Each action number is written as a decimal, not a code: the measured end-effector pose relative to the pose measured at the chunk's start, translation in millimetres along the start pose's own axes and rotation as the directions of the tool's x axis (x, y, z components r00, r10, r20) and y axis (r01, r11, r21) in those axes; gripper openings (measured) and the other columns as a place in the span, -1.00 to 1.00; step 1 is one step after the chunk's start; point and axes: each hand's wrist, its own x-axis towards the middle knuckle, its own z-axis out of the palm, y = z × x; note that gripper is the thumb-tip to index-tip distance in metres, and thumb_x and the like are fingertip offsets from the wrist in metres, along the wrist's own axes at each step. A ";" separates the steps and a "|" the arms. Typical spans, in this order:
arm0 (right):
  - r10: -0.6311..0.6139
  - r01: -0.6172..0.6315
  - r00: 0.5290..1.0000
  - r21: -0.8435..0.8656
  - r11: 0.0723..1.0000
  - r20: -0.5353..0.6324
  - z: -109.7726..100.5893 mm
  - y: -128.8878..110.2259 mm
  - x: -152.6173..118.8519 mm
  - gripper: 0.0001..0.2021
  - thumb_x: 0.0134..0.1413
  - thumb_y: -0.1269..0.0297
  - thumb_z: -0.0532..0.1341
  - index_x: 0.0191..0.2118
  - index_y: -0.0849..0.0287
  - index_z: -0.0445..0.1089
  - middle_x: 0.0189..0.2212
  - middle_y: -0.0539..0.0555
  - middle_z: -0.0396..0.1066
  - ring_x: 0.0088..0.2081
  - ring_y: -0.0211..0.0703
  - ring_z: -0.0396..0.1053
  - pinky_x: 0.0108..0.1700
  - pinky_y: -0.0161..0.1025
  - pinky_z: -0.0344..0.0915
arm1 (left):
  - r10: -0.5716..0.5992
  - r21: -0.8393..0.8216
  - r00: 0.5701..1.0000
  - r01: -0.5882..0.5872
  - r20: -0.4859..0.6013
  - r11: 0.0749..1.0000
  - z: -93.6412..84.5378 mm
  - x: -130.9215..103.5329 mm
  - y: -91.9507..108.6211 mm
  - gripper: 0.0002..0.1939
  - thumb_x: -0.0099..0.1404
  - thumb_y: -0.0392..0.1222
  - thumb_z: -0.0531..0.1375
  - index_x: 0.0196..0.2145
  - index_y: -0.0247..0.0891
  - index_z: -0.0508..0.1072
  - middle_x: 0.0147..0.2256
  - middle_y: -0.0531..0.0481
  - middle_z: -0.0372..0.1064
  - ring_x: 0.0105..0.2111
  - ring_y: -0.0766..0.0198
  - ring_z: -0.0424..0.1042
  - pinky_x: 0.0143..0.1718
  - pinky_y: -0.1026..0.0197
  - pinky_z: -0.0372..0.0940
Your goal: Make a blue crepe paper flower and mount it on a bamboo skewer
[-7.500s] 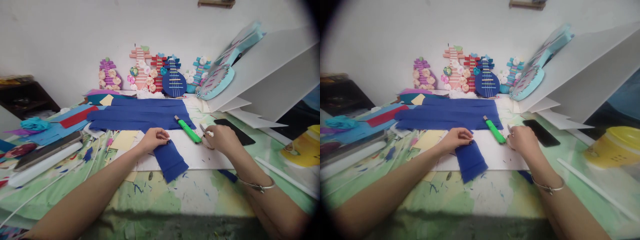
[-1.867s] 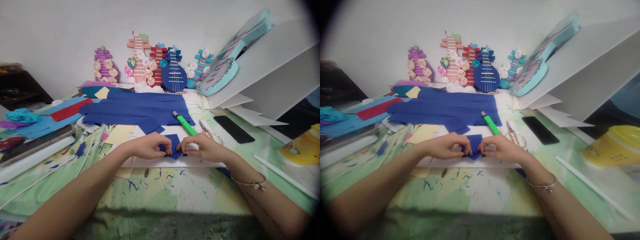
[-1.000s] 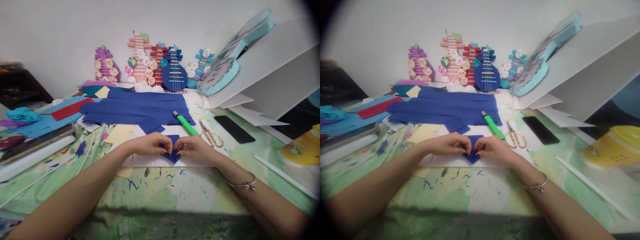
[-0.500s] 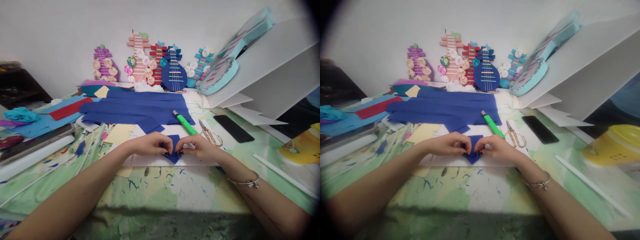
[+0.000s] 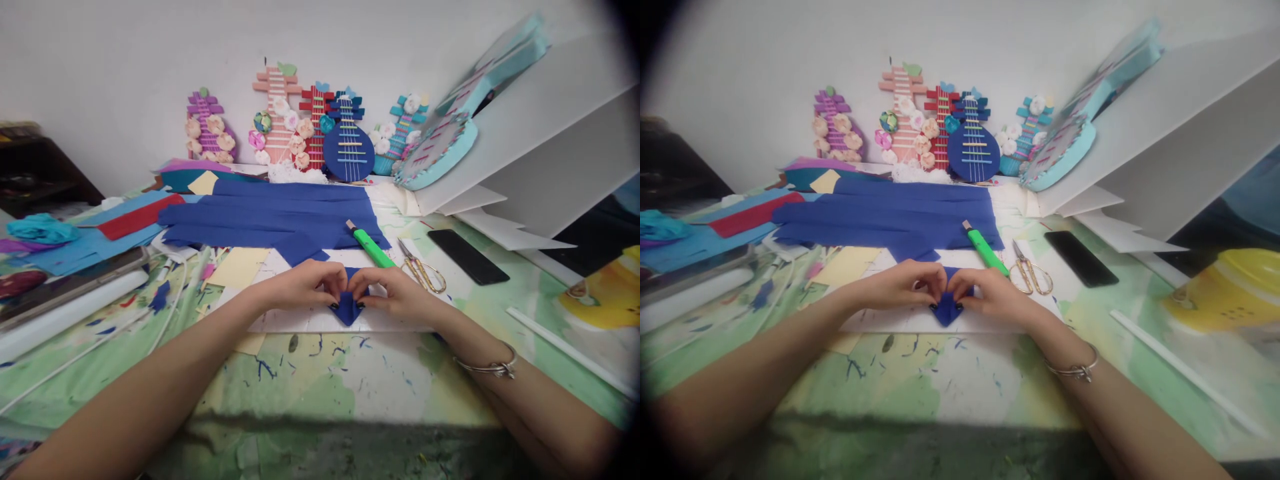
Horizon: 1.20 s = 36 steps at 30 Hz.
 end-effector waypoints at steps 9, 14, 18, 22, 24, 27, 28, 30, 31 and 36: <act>0.040 -0.040 0.999 -0.007 0.999 -0.013 4.3 0.6 1.7 -0.86 0.04 0.44 0.18 -0.24 0.12 0.37 -0.34 0.02 0.48 -0.26 -0.19 0.44 -0.17 -0.20 0.35 | -0.037 0.029 0.998 0.038 -0.060 0.999 7.5 4.0 -2.8 -0.84 0.08 -0.44 0.18 -0.38 -0.29 0.29 -0.42 0.05 0.39 -0.42 0.38 0.36 -0.42 0.35 0.21; 0.034 -0.034 0.997 -0.002 0.999 -0.064 6.6 3.6 3.6 -0.85 -0.02 0.47 0.19 -0.28 0.14 0.34 -0.37 0.04 0.46 -0.31 -0.20 0.42 -0.23 -0.22 0.34 | -0.089 0.019 0.994 0.090 -0.065 0.996 9.0 5.5 -2.2 -0.82 0.06 -0.45 0.18 -0.39 -0.29 0.27 -0.43 0.04 0.39 -0.45 0.39 0.34 -0.43 0.34 0.21; 0.041 -0.044 0.997 -0.040 0.998 -0.072 7.2 1.6 3.7 -0.86 -0.05 0.52 0.20 -0.33 0.17 0.37 -0.40 0.02 0.45 -0.33 -0.22 0.40 -0.25 -0.25 0.32 | -0.103 -0.007 0.991 0.103 -0.081 0.995 9.5 6.1 -3.2 -0.84 0.06 -0.44 0.17 -0.38 -0.30 0.28 -0.45 0.06 0.36 -0.45 0.39 0.34 -0.44 0.34 0.20; 0.047 -0.053 0.997 -0.076 0.996 -0.068 7.4 -1.6 3.1 -0.86 -0.06 0.53 0.20 -0.36 0.17 0.40 -0.43 -0.01 0.45 -0.36 -0.25 0.39 -0.27 -0.28 0.30 | -0.109 0.016 0.992 0.110 -0.071 0.994 9.3 6.0 -2.9 -0.85 0.05 -0.43 0.19 -0.38 -0.30 0.31 -0.47 0.09 0.34 -0.47 0.40 0.31 -0.45 0.36 0.17; 0.044 -0.051 0.996 -0.105 0.993 -0.073 7.7 -1.3 3.2 -0.86 -0.07 0.54 0.21 -0.37 0.17 0.40 -0.43 -0.01 0.45 -0.37 -0.26 0.39 -0.29 -0.29 0.29 | -0.108 0.047 0.991 0.112 -0.075 0.993 9.3 6.1 -2.6 -0.85 0.04 -0.44 0.19 -0.40 -0.31 0.33 -0.48 0.10 0.33 -0.48 0.41 0.29 -0.45 0.36 0.15; 0.010 -0.023 0.997 -0.175 0.984 -0.078 8.3 1.5 4.1 -0.87 -0.07 0.53 0.23 -0.39 0.16 0.41 -0.44 -0.02 0.45 -0.37 -0.25 0.37 -0.31 -0.29 0.25 | -0.109 0.068 0.991 0.114 -0.079 0.991 9.4 6.4 -2.7 -0.86 0.03 -0.44 0.20 -0.41 -0.32 0.35 -0.48 0.11 0.34 -0.49 0.42 0.28 -0.45 0.37 0.14; -0.012 -0.003 0.997 -0.198 0.980 -0.073 8.5 2.6 4.4 -0.87 -0.07 0.53 0.23 -0.40 0.16 0.42 -0.43 -0.01 0.44 -0.36 -0.25 0.37 -0.30 -0.28 0.24 | -0.110 0.073 0.991 0.115 -0.078 0.991 9.5 6.6 -2.7 -0.87 0.04 -0.43 0.20 -0.41 -0.32 0.36 -0.49 0.11 0.34 -0.49 0.42 0.28 -0.45 0.37 0.14; -0.056 0.043 0.997 -0.221 0.974 -0.054 8.6 4.5 4.9 -0.87 -0.05 0.53 0.22 -0.41 0.16 0.44 -0.40 0.01 0.44 -0.35 -0.25 0.36 -0.28 -0.27 0.24 | -0.105 0.090 0.992 0.112 -0.070 0.990 9.5 6.8 -3.0 -0.90 0.05 -0.43 0.19 -0.43 -0.32 0.37 -0.50 0.11 0.34 -0.50 0.43 0.28 -0.45 0.37 0.14; -0.071 0.059 0.996 -0.223 0.973 -0.045 8.7 5.1 5.1 -0.87 -0.04 0.53 0.21 -0.41 0.16 0.45 -0.38 0.01 0.44 -0.34 -0.25 0.36 -0.28 -0.27 0.24 | -0.097 0.102 0.993 0.103 -0.064 0.989 9.4 6.8 -3.1 -0.91 0.06 -0.43 0.18 -0.44 -0.32 0.39 -0.51 0.11 0.34 -0.49 0.43 0.28 -0.45 0.37 0.14; -0.074 0.064 0.996 -0.219 0.974 -0.040 8.7 5.1 4.8 -0.84 -0.03 0.53 0.20 -0.38 0.16 0.49 -0.34 0.03 0.44 -0.34 -0.27 0.37 -0.27 -0.28 0.26 | -0.023 0.143 0.999 0.029 -0.047 0.989 9.6 6.0 -4.5 -0.88 0.07 -0.45 0.15 -0.44 -0.31 0.44 -0.47 0.08 0.38 -0.46 0.42 0.31 -0.41 0.37 0.16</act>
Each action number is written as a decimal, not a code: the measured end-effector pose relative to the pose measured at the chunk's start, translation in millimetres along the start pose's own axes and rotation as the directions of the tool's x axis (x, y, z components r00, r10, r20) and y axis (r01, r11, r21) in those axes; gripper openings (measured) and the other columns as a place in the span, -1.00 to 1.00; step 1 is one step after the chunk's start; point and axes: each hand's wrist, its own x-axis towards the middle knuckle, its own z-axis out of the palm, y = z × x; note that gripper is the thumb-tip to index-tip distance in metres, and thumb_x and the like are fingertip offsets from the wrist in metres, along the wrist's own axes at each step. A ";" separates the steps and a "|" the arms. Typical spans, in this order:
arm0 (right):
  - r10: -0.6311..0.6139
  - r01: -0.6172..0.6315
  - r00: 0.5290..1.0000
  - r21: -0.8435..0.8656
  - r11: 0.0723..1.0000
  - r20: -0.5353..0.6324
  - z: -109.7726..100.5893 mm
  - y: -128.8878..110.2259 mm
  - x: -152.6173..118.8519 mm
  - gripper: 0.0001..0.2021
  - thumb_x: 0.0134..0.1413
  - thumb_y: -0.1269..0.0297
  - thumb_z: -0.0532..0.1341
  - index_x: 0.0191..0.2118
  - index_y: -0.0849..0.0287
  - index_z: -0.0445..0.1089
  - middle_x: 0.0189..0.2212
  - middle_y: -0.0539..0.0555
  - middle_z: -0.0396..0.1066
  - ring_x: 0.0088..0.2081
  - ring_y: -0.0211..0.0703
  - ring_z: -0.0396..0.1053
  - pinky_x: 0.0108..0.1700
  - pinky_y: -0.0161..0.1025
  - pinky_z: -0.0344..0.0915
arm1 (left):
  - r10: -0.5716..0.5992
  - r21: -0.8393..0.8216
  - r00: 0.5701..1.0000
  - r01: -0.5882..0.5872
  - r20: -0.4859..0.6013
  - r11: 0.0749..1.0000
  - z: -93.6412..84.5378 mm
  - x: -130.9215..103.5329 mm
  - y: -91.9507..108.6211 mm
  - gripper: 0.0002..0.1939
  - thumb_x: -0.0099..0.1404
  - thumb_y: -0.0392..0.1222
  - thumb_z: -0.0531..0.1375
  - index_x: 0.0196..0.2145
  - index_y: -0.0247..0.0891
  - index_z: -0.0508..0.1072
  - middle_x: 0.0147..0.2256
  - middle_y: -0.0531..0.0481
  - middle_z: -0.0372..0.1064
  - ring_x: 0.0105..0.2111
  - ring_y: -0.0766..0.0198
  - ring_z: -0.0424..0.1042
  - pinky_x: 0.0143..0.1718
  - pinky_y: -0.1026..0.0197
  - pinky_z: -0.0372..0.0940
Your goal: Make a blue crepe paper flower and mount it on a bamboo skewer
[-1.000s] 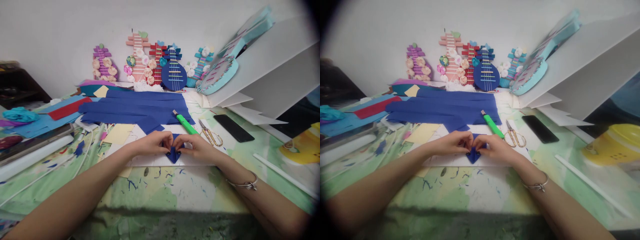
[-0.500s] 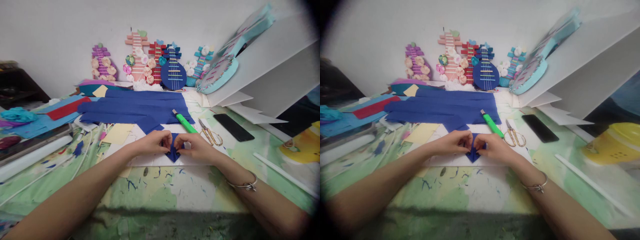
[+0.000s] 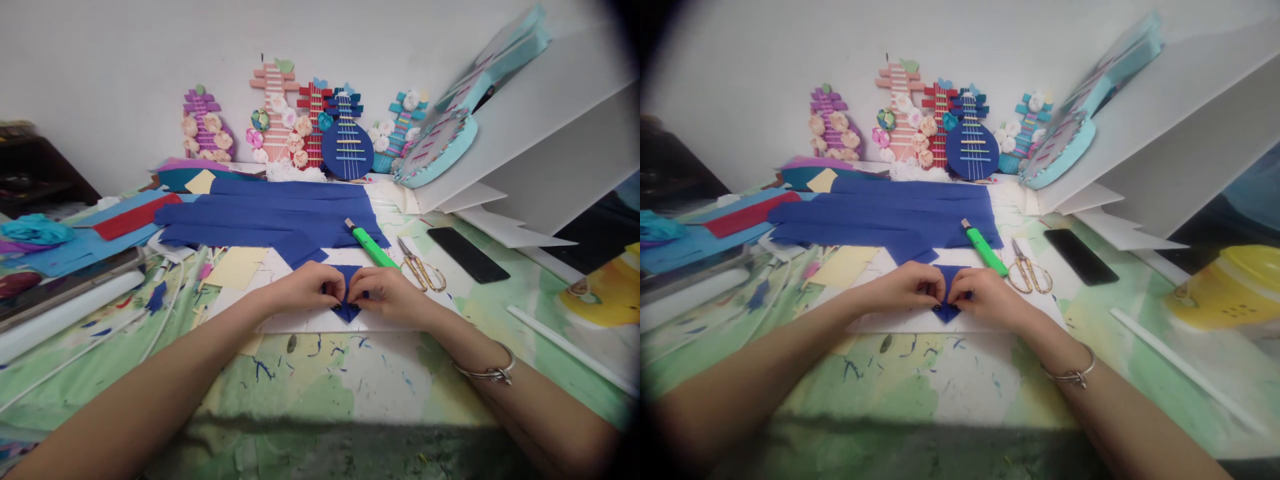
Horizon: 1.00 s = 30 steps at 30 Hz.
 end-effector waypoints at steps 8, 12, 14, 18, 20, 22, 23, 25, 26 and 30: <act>0.009 -0.009 1.000 -0.005 1.000 -0.005 -1.0 -0.2 0.4 -0.87 -0.03 0.51 0.22 -0.39 0.17 0.50 -0.34 0.04 0.44 -0.34 -0.25 0.38 -0.24 -0.26 0.27 | 0.038 0.035 0.999 -0.037 -0.034 0.999 1.8 -0.9 -0.8 -0.86 0.06 -0.45 0.14 -0.44 -0.31 0.46 -0.47 0.08 0.38 -0.46 0.42 0.32 -0.41 0.38 0.17; -0.008 0.008 1.000 0.000 1.000 -0.010 -0.4 0.9 0.2 -0.86 -0.01 0.48 0.22 -0.37 0.14 0.52 -0.32 0.04 0.44 -0.32 -0.24 0.38 -0.23 -0.25 0.28 | 0.042 0.058 0.999 -0.040 -0.031 0.998 2.7 -1.9 -1.4 -0.87 0.06 -0.44 0.15 -0.43 -0.31 0.46 -0.47 0.07 0.38 -0.45 0.42 0.32 -0.40 0.37 0.18; -0.024 0.024 1.000 0.008 1.000 -0.004 0.2 1.6 -0.2 -0.84 0.01 0.47 0.21 -0.36 0.12 0.53 -0.31 0.04 0.45 -0.30 -0.24 0.39 -0.22 -0.25 0.29 | 0.040 0.089 0.999 -0.037 -0.032 0.995 2.6 -2.5 -0.9 -0.87 0.07 -0.43 0.15 -0.43 -0.31 0.46 -0.46 0.06 0.39 -0.45 0.40 0.32 -0.40 0.36 0.18; -0.050 0.050 0.999 -0.008 0.999 0.006 1.4 2.0 -0.6 -0.79 0.02 0.52 0.18 -0.35 0.12 0.53 -0.32 0.04 0.45 -0.31 -0.25 0.40 -0.23 -0.26 0.31 | 0.080 0.196 0.996 -0.074 -0.025 0.978 2.0 -3.3 4.3 -0.88 0.12 -0.41 0.16 -0.41 -0.30 0.49 -0.42 0.02 0.40 -0.40 0.36 0.35 -0.33 0.31 0.22; -0.056 0.057 0.998 -0.032 0.998 0.007 1.6 1.3 -0.5 -0.77 0.01 0.56 0.17 -0.36 0.11 0.53 -0.31 0.03 0.45 -0.32 -0.24 0.40 -0.22 -0.26 0.31 | 0.115 0.273 0.993 -0.104 -0.026 0.956 3.5 -4.9 9.6 -0.86 0.15 -0.39 0.14 -0.39 -0.29 0.50 -0.36 -0.02 0.40 -0.35 0.32 0.36 -0.28 0.28 0.24; -0.048 0.049 0.999 -0.055 0.997 0.008 1.9 0.3 -0.4 -0.76 0.00 0.57 0.17 -0.38 0.12 0.53 -0.31 0.04 0.46 -0.31 -0.23 0.40 -0.21 -0.25 0.32 | 0.149 0.369 0.989 -0.133 -0.016 0.920 8.2 -9.2 16.8 -0.83 0.20 -0.39 0.11 -0.36 -0.29 0.51 -0.33 -0.06 0.39 -0.31 0.29 0.37 -0.26 0.26 0.26; -0.040 0.041 0.999 -0.064 0.997 0.006 2.1 -0.1 -0.4 -0.76 -0.01 0.58 0.17 -0.38 0.12 0.53 -0.31 0.05 0.46 -0.31 -0.22 0.41 -0.22 -0.24 0.33 | 0.165 0.425 0.986 -0.147 -0.004 0.893 12.0 -12.6 20.9 -0.82 0.21 -0.39 0.09 -0.35 -0.30 0.50 -0.32 -0.08 0.39 -0.29 0.26 0.37 -0.25 0.24 0.27; -0.027 0.026 1.000 -0.073 0.997 -0.003 2.7 -0.3 -0.3 -0.77 -0.01 0.57 0.18 -0.39 0.14 0.53 -0.31 0.06 0.46 -0.32 -0.22 0.41 -0.23 -0.25 0.33 | 0.180 0.550 0.984 -0.158 0.015 0.820 22.6 -22.1 28.9 -0.78 0.24 -0.43 0.04 -0.30 -0.34 0.49 -0.31 -0.13 0.39 -0.24 0.20 0.36 -0.22 0.18 0.29; -0.025 0.025 1.000 -0.070 0.997 -0.009 3.1 -0.1 -0.3 -0.78 -0.02 0.57 0.18 -0.39 0.14 0.54 -0.31 0.06 0.45 -0.32 -0.22 0.41 -0.24 -0.25 0.34 | 0.185 0.600 0.983 -0.153 0.008 0.785 29.2 -27.8 32.5 -0.77 0.25 -0.43 0.03 -0.26 -0.36 0.47 -0.30 -0.15 0.39 -0.22 0.17 0.36 -0.20 0.15 0.29; -0.039 0.037 0.999 -0.058 0.998 -0.030 4.5 1.7 -0.4 -0.79 -0.02 0.56 0.19 -0.38 0.16 0.54 -0.32 0.07 0.46 -0.32 -0.23 0.41 -0.23 -0.26 0.34 | 0.163 0.724 0.982 -0.043 -0.096 0.688 57.8 -48.8 40.6 -0.71 0.35 -0.34 -0.04 -0.05 -0.45 0.35 -0.11 -0.28 0.36 -0.07 0.08 0.33 -0.09 0.04 0.28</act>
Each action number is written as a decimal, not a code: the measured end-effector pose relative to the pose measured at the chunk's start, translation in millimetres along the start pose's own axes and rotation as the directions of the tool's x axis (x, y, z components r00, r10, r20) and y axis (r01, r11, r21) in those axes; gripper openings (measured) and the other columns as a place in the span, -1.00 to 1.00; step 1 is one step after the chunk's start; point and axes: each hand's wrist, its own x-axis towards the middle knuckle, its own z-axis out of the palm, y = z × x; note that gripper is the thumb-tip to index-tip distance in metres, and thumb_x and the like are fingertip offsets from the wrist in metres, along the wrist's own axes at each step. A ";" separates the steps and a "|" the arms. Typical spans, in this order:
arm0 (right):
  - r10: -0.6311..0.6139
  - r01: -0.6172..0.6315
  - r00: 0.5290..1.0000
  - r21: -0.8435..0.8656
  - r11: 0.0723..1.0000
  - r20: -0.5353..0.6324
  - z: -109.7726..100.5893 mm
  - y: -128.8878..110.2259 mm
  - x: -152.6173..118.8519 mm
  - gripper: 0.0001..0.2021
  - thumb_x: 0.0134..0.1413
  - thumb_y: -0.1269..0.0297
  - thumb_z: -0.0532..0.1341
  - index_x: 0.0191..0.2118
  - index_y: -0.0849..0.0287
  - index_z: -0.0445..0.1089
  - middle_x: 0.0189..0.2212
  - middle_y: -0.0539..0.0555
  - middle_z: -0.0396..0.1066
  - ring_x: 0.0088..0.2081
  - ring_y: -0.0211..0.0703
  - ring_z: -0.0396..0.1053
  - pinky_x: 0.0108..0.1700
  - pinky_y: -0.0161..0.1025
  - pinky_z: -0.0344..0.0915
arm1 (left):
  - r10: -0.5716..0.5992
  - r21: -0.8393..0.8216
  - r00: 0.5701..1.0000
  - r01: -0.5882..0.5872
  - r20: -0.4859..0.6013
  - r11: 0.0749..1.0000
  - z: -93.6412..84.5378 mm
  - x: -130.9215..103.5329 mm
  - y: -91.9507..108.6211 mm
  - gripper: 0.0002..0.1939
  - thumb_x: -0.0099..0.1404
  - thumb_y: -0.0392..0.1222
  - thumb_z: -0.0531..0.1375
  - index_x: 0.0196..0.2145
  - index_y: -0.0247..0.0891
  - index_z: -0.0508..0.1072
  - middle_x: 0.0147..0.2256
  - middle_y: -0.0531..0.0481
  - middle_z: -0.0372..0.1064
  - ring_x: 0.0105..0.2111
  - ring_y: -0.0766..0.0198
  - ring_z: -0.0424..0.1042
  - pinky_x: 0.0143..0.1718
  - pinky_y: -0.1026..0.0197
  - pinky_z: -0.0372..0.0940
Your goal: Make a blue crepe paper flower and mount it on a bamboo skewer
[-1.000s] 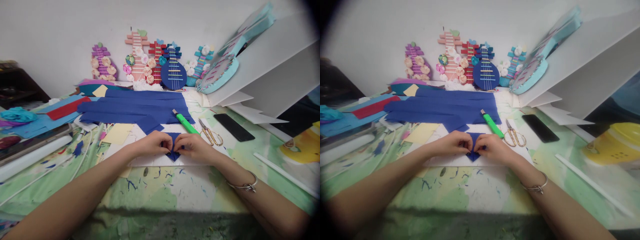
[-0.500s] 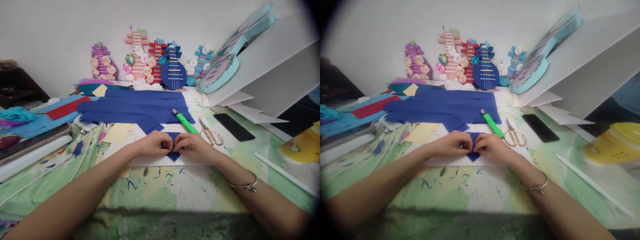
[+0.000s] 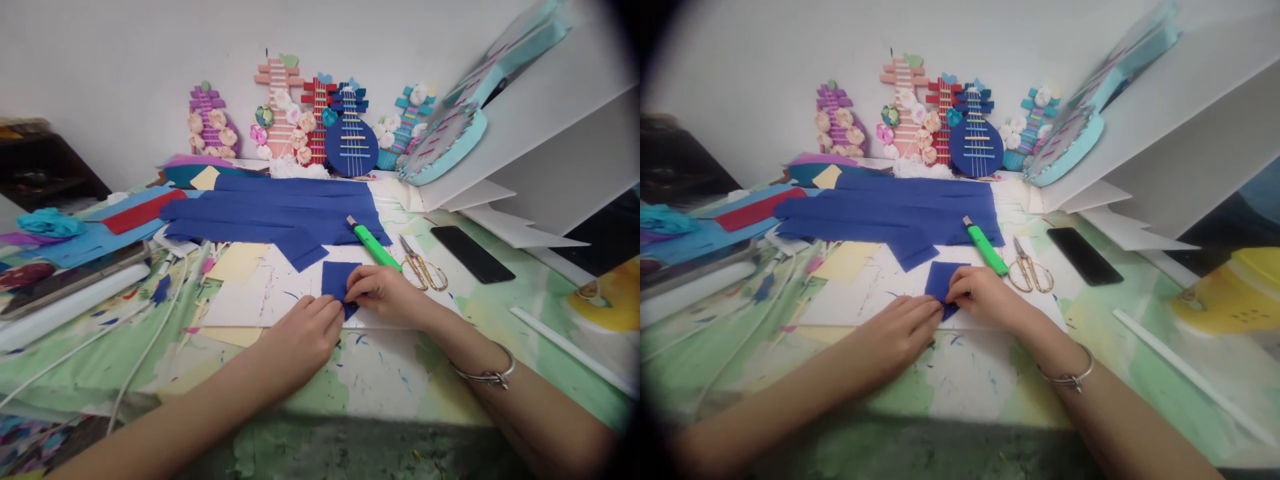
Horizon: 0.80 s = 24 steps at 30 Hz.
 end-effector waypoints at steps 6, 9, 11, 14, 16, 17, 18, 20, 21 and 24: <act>0.011 -0.011 1.000 0.006 1.000 0.012 -1.0 -0.8 0.7 -0.79 -0.02 0.55 0.19 -0.38 0.16 0.55 -0.32 0.07 0.45 -0.34 -0.24 0.40 -0.23 -0.26 0.32 | -0.138 0.002 0.990 0.138 0.013 0.990 7.6 -14.4 17.9 -0.49 0.36 -0.03 -0.01 0.12 -0.48 0.19 0.09 -0.33 0.22 0.12 -0.06 0.19 0.10 -0.05 0.18; 0.029 -0.029 0.999 0.018 0.999 0.013 -2.3 -2.4 1.5 -0.80 -0.03 0.54 0.19 -0.40 0.16 0.54 -0.33 0.06 0.45 -0.34 -0.25 0.39 -0.23 -0.26 0.31 | -0.196 -0.068 0.980 0.198 0.036 0.978 3.7 -14.0 23.1 -0.41 0.33 0.06 0.02 0.15 -0.44 0.15 0.13 -0.33 0.17 0.15 -0.07 0.16 0.11 -0.05 0.18; 0.062 -0.063 0.998 0.035 0.997 0.018 -3.1 -3.1 2.1 -0.80 -0.04 0.55 0.19 -0.39 0.17 0.52 -0.34 0.05 0.45 -0.36 -0.26 0.38 -0.26 -0.27 0.29 | -0.245 -0.104 0.969 0.248 0.046 0.963 1.9 -12.0 27.7 -0.37 0.31 0.10 0.02 0.16 -0.43 0.14 0.14 -0.33 0.17 0.16 -0.08 0.15 0.12 -0.07 0.17; 0.151 -0.152 0.988 0.075 0.985 0.022 -3.7 -3.0 2.4 -0.83 -0.09 0.56 0.22 -0.34 0.21 0.48 -0.39 0.05 0.46 -0.39 -0.25 0.36 -0.30 -0.27 0.28 | -0.315 -0.137 0.948 0.319 0.052 0.938 2.8 -8.1 35.7 -0.32 0.27 0.19 0.02 0.15 -0.41 0.16 0.14 -0.33 0.17 0.17 -0.11 0.13 0.14 -0.12 0.12; 0.195 -0.196 0.981 0.120 0.973 0.018 -3.6 -2.2 2.2 -0.82 -0.11 0.56 0.25 -0.33 0.22 0.45 -0.41 0.05 0.45 -0.39 -0.24 0.37 -0.30 -0.27 0.28 | -0.347 -0.145 0.936 0.351 0.051 0.925 4.9 -6.3 40.1 -0.28 0.26 0.23 0.00 0.14 -0.42 0.17 0.15 -0.35 0.16 0.18 -0.14 0.11 0.15 -0.15 0.10; 0.204 -0.205 0.979 0.141 0.969 0.018 -3.4 -1.8 2.1 -0.83 -0.12 0.55 0.25 -0.33 0.23 0.44 -0.42 0.04 0.45 -0.38 -0.24 0.37 -0.30 -0.27 0.29 | -0.358 -0.145 0.932 0.362 0.050 0.921 6.1 -5.8 41.7 -0.27 0.25 0.24 -0.01 0.14 -0.44 0.17 0.15 -0.36 0.14 0.18 -0.15 0.10 0.15 -0.15 0.10; 0.208 -0.208 0.978 0.157 0.965 0.017 -3.2 -1.3 1.9 -0.84 -0.11 0.55 0.25 -0.33 0.22 0.43 -0.42 0.04 0.45 -0.38 -0.24 0.37 -0.30 -0.26 0.29 | -0.365 -0.144 0.930 0.368 0.049 0.919 7.2 -5.6 42.8 -0.26 0.25 0.25 -0.01 0.14 -0.45 0.17 0.16 -0.37 0.13 0.19 -0.15 0.09 0.15 -0.16 0.09; 0.212 -0.212 0.977 0.173 0.962 0.016 -2.9 -0.4 1.6 -0.86 -0.11 0.54 0.25 -0.35 0.22 0.42 -0.43 0.03 0.44 -0.39 -0.24 0.37 -0.31 -0.26 0.29 | -0.366 -0.148 0.929 0.369 0.045 0.918 9.0 -6.0 43.7 -0.26 0.26 0.25 -0.03 0.14 -0.46 0.16 0.17 -0.36 0.12 0.20 -0.15 0.06 0.16 -0.17 0.08; 0.216 -0.216 0.976 0.176 0.960 0.017 -2.7 0.0 1.5 -0.87 -0.11 0.53 0.25 -0.37 0.21 0.42 -0.44 0.03 0.44 -0.39 -0.24 0.37 -0.31 -0.26 0.29 | -0.366 -0.155 0.930 0.368 0.043 0.917 9.7 -6.4 43.7 -0.26 0.26 0.25 -0.03 0.15 -0.45 0.15 0.17 -0.36 0.12 0.20 -0.14 0.05 0.16 -0.17 0.07; 0.229 -0.229 0.973 0.192 0.954 0.021 -2.4 1.5 1.3 -0.90 -0.10 0.51 0.25 -0.39 0.21 0.41 -0.45 0.03 0.43 -0.40 -0.23 0.37 -0.32 -0.26 0.29 | -0.371 -0.184 0.928 0.370 0.027 0.911 10.7 -7.7 43.0 -0.25 0.26 0.25 -0.03 0.17 -0.44 0.12 0.17 -0.36 0.11 0.21 -0.12 0.04 0.17 -0.19 0.06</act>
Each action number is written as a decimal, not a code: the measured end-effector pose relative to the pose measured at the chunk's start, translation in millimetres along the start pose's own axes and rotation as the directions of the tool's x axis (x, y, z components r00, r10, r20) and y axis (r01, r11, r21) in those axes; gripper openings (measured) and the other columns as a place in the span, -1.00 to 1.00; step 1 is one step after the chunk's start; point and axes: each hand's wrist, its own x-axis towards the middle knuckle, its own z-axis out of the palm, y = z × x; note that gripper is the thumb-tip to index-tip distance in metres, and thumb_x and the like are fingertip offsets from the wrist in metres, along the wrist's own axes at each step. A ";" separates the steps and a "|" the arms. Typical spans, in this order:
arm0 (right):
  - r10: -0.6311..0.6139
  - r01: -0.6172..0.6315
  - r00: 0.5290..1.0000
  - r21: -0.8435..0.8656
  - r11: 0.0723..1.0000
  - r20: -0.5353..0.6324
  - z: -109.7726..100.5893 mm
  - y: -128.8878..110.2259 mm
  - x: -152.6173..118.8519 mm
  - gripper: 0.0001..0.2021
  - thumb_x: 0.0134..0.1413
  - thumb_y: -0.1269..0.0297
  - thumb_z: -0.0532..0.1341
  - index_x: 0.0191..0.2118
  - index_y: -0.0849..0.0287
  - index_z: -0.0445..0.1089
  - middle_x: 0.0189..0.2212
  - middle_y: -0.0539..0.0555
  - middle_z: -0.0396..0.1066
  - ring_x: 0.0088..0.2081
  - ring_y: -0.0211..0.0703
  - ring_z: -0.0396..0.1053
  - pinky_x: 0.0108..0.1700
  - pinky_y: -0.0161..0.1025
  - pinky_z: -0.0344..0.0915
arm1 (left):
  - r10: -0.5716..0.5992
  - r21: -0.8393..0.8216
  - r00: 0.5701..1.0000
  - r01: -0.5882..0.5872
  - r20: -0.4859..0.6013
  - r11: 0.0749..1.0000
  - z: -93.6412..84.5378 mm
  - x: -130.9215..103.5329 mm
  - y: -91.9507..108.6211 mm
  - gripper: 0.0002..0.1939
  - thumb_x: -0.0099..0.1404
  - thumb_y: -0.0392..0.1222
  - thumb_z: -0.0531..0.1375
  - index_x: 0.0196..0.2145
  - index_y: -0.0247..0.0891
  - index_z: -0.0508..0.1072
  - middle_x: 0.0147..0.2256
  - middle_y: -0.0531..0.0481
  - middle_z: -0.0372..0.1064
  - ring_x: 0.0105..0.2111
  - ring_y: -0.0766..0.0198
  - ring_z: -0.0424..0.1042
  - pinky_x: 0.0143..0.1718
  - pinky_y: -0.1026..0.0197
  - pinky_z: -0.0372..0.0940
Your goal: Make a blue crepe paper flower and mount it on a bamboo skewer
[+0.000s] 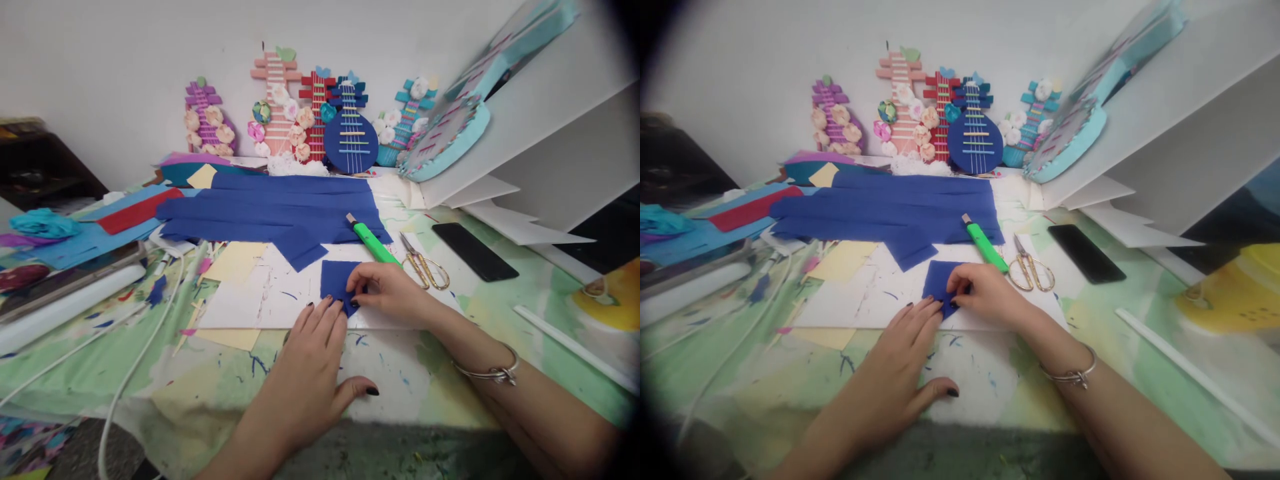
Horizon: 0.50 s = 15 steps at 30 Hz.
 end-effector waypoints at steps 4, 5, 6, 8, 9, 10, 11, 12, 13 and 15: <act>0.004 -0.004 1.000 0.018 1.000 0.003 0.1 1.6 0.2 -0.90 -0.11 0.50 0.26 -0.39 0.20 0.41 -0.45 0.02 0.43 -0.39 -0.23 0.38 -0.31 -0.26 0.29 | -0.008 -0.032 1.000 0.008 -0.016 0.999 0.3 -0.5 -0.9 -0.24 0.27 0.24 -0.03 0.22 -0.36 0.02 0.19 -0.31 0.09 0.21 -0.08 0.04 0.17 -0.16 0.05; 0.004 -0.004 1.000 0.019 1.000 0.004 0.2 1.6 0.2 -0.90 -0.10 0.50 0.25 -0.39 0.20 0.41 -0.45 0.02 0.43 -0.39 -0.24 0.38 -0.31 -0.26 0.29 | -0.009 -0.034 1.000 0.008 -0.015 0.999 0.5 -0.5 -0.9 -0.24 0.27 0.24 -0.03 0.23 -0.35 0.02 0.20 -0.30 0.08 0.22 -0.08 0.03 0.18 -0.16 0.04; 0.003 -0.003 1.000 0.020 1.000 0.004 0.3 1.4 0.2 -0.90 -0.10 0.50 0.25 -0.39 0.20 0.40 -0.44 0.02 0.43 -0.39 -0.24 0.38 -0.31 -0.26 0.30 | -0.008 -0.033 1.000 0.008 -0.011 0.999 0.9 -0.6 -1.0 -0.25 0.27 0.24 -0.02 0.23 -0.33 0.02 0.20 -0.29 0.07 0.22 -0.08 0.03 0.18 -0.16 0.04; 0.000 0.000 1.000 0.023 1.000 0.003 0.5 0.6 0.1 -0.91 -0.09 0.49 0.24 -0.40 0.19 0.40 -0.45 0.03 0.43 -0.39 -0.24 0.38 -0.32 -0.26 0.30 | -0.008 -0.032 1.000 0.008 -0.011 0.999 1.7 -0.8 -1.2 -0.25 0.26 0.24 -0.02 0.23 -0.32 0.04 0.20 -0.29 0.07 0.23 -0.08 0.00 0.18 -0.17 0.02; -0.001 0.001 1.000 0.025 1.000 0.000 0.6 0.3 0.0 -0.91 -0.09 0.49 0.24 -0.40 0.19 0.40 -0.45 0.03 0.43 -0.39 -0.24 0.37 -0.33 -0.27 0.29 | -0.009 -0.034 1.000 0.008 -0.013 0.999 2.0 -0.9 -1.3 -0.26 0.26 0.24 -0.02 0.23 -0.31 0.05 0.20 -0.28 0.06 0.23 -0.08 0.00 0.18 -0.18 0.02; -0.001 0.001 1.000 0.027 1.000 -0.003 0.6 0.2 -0.1 -0.91 -0.09 0.49 0.24 -0.40 0.19 0.41 -0.45 0.03 0.43 -0.39 -0.24 0.37 -0.33 -0.27 0.29 | -0.010 -0.037 1.000 0.009 -0.016 0.999 2.3 -1.0 -1.4 -0.26 0.27 0.24 -0.02 0.23 -0.30 0.05 0.20 -0.28 0.06 0.23 -0.08 -0.01 0.18 -0.18 0.02; 0.000 0.000 1.000 0.027 1.000 -0.003 0.5 0.3 -0.2 -0.91 -0.09 0.50 0.24 -0.40 0.19 0.41 -0.45 0.03 0.43 -0.39 -0.24 0.37 -0.34 -0.28 0.29 | -0.009 -0.040 1.000 0.008 -0.017 0.999 2.4 -1.1 -1.5 -0.26 0.27 0.24 -0.02 0.23 -0.30 0.05 0.20 -0.28 0.06 0.23 -0.08 -0.01 0.18 -0.18 0.02; 0.001 -0.001 1.000 0.030 1.000 0.000 0.3 0.7 -0.3 -0.91 -0.09 0.50 0.23 -0.39 0.19 0.41 -0.45 0.03 0.42 -0.40 -0.24 0.36 -0.34 -0.28 0.28 | -0.007 -0.043 1.000 0.007 -0.019 0.999 2.3 -1.1 -1.5 -0.27 0.27 0.24 -0.02 0.23 -0.29 0.06 0.20 -0.27 0.06 0.23 -0.08 -0.01 0.18 -0.18 0.02; -0.002 0.001 1.000 0.036 0.999 0.005 -0.1 1.2 -0.5 -0.90 -0.08 0.50 0.23 -0.38 0.19 0.42 -0.44 0.03 0.42 -0.40 -0.25 0.36 -0.34 -0.28 0.28 | -0.007 -0.043 1.000 0.007 -0.019 0.999 2.1 -1.1 -1.5 -0.27 0.27 0.24 -0.02 0.23 -0.29 0.06 0.20 -0.27 0.06 0.23 -0.08 -0.01 0.18 -0.18 0.03; -0.017 0.017 1.000 0.047 0.999 0.011 -1.1 2.1 -0.8 -0.90 -0.08 0.47 0.24 -0.37 0.19 0.44 -0.38 0.05 0.42 -0.39 -0.26 0.35 -0.33 -0.27 0.29 | -0.010 -0.038 1.000 0.010 -0.012 0.999 1.3 -1.0 -1.4 -0.27 0.27 0.24 -0.02 0.23 -0.30 0.06 0.20 -0.27 0.06 0.23 -0.08 -0.01 0.18 -0.18 0.03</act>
